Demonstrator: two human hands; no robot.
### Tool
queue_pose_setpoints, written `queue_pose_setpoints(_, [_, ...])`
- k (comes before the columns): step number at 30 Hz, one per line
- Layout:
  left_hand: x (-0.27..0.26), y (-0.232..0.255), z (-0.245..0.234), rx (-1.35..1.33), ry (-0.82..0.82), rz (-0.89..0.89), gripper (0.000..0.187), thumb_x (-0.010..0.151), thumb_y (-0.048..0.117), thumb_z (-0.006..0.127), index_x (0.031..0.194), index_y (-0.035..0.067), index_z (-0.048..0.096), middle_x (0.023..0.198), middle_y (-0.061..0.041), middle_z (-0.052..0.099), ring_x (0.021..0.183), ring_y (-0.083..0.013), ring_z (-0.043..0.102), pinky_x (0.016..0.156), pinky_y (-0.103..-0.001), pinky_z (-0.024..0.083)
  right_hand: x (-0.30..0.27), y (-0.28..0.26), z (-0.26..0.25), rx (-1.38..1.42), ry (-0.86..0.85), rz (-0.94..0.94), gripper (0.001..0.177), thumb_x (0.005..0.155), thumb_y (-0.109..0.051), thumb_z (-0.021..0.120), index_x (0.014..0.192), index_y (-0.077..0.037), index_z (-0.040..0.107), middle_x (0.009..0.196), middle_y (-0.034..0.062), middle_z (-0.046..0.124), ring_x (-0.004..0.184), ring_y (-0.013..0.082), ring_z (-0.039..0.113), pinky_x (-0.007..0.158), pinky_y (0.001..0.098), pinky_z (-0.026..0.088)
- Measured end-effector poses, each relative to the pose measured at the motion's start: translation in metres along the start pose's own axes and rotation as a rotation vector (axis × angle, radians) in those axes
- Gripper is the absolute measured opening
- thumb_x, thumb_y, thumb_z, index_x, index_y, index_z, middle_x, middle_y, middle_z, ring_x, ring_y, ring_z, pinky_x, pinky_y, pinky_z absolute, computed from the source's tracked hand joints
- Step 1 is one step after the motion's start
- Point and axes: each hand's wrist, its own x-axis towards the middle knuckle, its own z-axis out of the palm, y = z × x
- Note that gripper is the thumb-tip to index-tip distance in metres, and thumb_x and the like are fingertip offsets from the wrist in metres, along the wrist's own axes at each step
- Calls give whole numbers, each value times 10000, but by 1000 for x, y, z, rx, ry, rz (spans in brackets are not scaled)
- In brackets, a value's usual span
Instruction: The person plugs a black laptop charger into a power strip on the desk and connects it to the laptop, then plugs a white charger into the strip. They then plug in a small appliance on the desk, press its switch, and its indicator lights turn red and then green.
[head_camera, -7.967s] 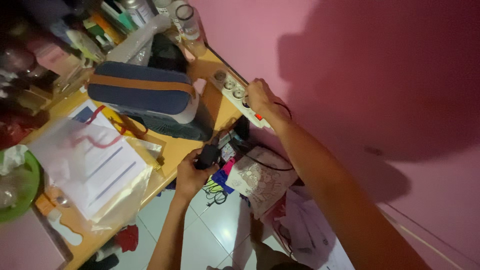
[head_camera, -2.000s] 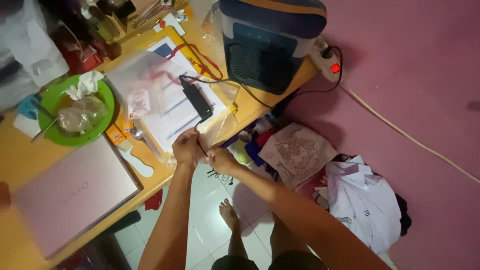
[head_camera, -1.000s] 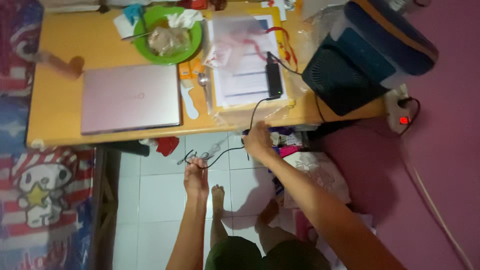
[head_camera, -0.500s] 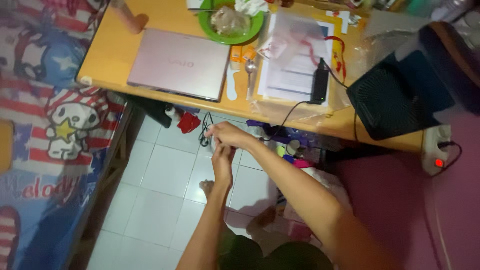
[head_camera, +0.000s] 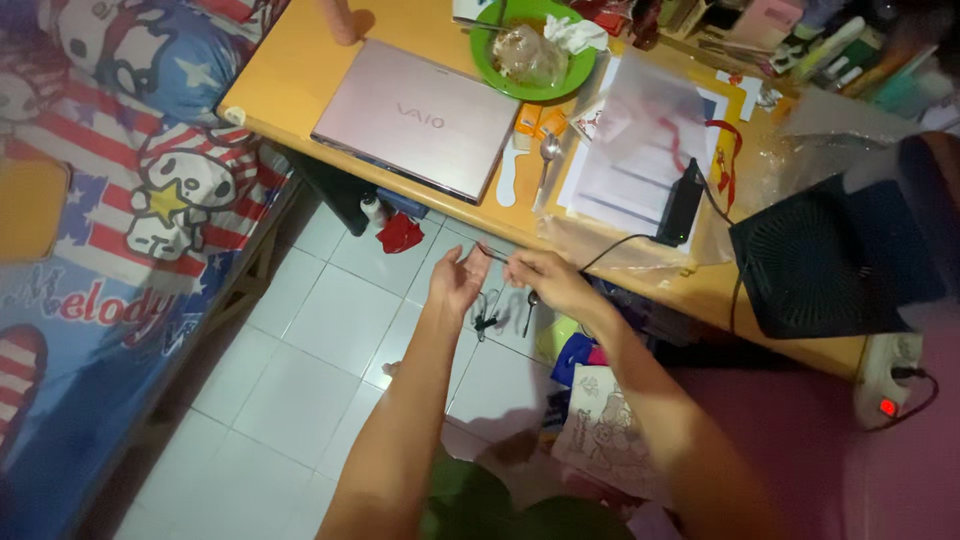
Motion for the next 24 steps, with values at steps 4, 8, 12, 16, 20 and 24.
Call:
queue_pose_setpoints(4, [-8,8,5,52,19,110,197,1068,87,465,1195,-42,544,1205,-125,662,1090,-226,667,1024,-391,536,-28,-5,-15,8,-223,13,284,1019,-258,599,963,10,678,976,64,739,977,172,691,931,329,543])
queue_pose_setpoints(8, [-56,7,26,341,-125,232,254,1054,96,526,1280,-16,551,1150,-64,651,961,-144,641,979,-340,591,-32,-10,-7,-144,-448,228,330,962,-291,608,1147,-36,707,1078,85,776,1021,174,731,983,333,539])
queue_pose_setpoints(12, [-116,2,49,805,-153,265,444,1035,121,595,1474,92,538,1049,21,598,865,-91,584,802,-255,530,-4,-7,27,53,-332,231,362,1036,-345,517,1220,-64,651,1125,13,703,1011,130,684,943,324,516])
queue_pose_setpoints(16, [-154,-1,67,1072,-186,419,448,1025,185,559,1463,93,563,988,9,649,831,-94,594,740,-250,493,59,-21,55,258,-110,178,442,1095,-387,435,1100,-25,689,1000,52,702,870,123,654,803,304,549])
queue_pose_setpoints(20, [-171,10,79,1214,-233,707,380,1041,205,572,1398,79,604,1005,31,678,853,-76,582,781,-241,502,98,-64,62,499,-187,286,415,1066,-409,497,1160,-35,653,987,68,679,805,145,594,734,304,528])
queue_pose_setpoints(24, [-185,21,75,1368,-270,694,340,1042,205,576,1343,61,639,1010,22,681,846,-93,579,784,-240,490,116,-111,66,524,-292,406,374,1012,-333,581,1198,-17,652,1046,94,732,927,163,684,675,292,499])
